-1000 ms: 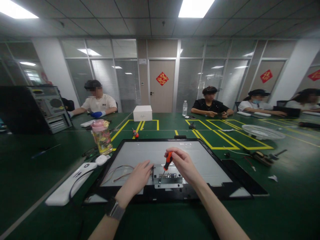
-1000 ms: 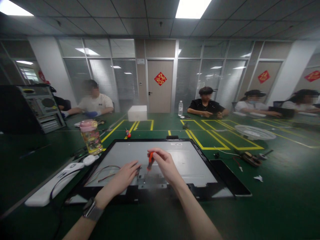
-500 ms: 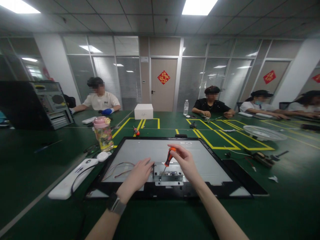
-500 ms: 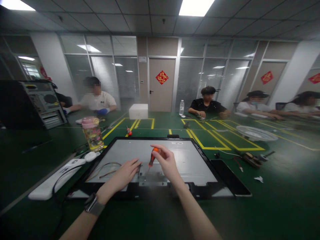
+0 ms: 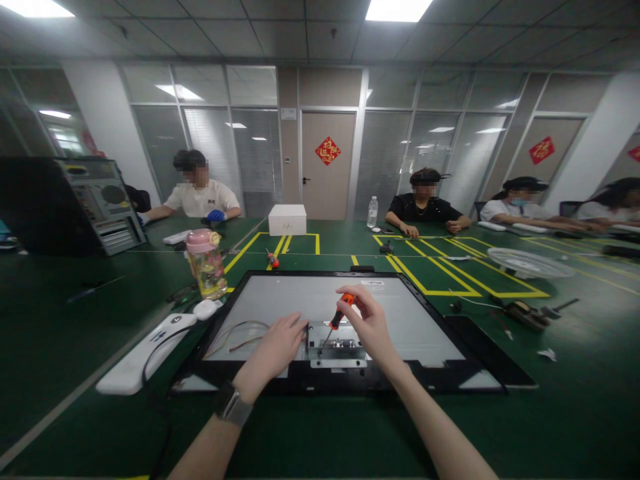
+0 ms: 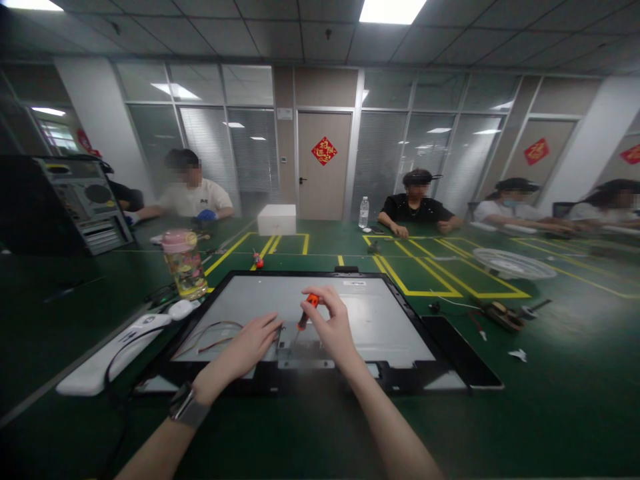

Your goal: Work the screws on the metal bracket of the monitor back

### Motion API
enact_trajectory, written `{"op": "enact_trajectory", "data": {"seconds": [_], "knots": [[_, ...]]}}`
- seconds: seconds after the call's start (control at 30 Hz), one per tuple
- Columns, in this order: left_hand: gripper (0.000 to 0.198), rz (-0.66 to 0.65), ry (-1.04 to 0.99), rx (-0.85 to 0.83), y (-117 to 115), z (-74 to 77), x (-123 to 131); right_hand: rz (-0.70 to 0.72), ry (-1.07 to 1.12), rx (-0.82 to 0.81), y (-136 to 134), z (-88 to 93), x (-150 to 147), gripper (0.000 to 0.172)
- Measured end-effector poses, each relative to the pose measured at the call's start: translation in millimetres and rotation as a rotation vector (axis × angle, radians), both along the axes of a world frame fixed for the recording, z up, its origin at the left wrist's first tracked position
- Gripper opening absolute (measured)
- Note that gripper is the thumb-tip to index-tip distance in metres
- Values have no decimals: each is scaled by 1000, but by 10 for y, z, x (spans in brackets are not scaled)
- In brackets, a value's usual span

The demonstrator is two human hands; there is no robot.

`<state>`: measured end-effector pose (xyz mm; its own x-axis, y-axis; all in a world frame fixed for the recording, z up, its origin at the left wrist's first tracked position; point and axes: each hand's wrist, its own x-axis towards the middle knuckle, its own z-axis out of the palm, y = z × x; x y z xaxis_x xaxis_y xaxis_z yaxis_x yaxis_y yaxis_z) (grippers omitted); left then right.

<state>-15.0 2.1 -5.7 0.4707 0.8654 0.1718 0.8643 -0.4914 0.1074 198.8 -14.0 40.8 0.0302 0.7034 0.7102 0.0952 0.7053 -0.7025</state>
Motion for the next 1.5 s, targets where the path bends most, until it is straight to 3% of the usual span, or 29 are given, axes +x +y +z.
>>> {"op": "enact_trajectory", "data": {"seconds": [0.23, 0.43, 0.63, 0.9, 1.17, 1.5], "knots": [[39, 14, -6, 13, 13, -36, -16, 155, 23, -105, -22, -12, -13, 32], [39, 1, -8, 34, 33, -63, -16, 33, 23, -44, -17, 0, -14, 25], [39, -19, -21, 28, 45, -86, -30, 222, 57, -150, -56, 0, -18, 35], [39, -10, -1, 22, 29, -60, -14, -28, 3, -22, -17, -17, -36, 21], [38, -12, -4, 42, 38, -80, -17, 163, 59, -114, -62, -10, -25, 36], [38, -2, -25, 19, -4, -15, -8, 6, -17, -11, -26, 0, -26, 26]]}}
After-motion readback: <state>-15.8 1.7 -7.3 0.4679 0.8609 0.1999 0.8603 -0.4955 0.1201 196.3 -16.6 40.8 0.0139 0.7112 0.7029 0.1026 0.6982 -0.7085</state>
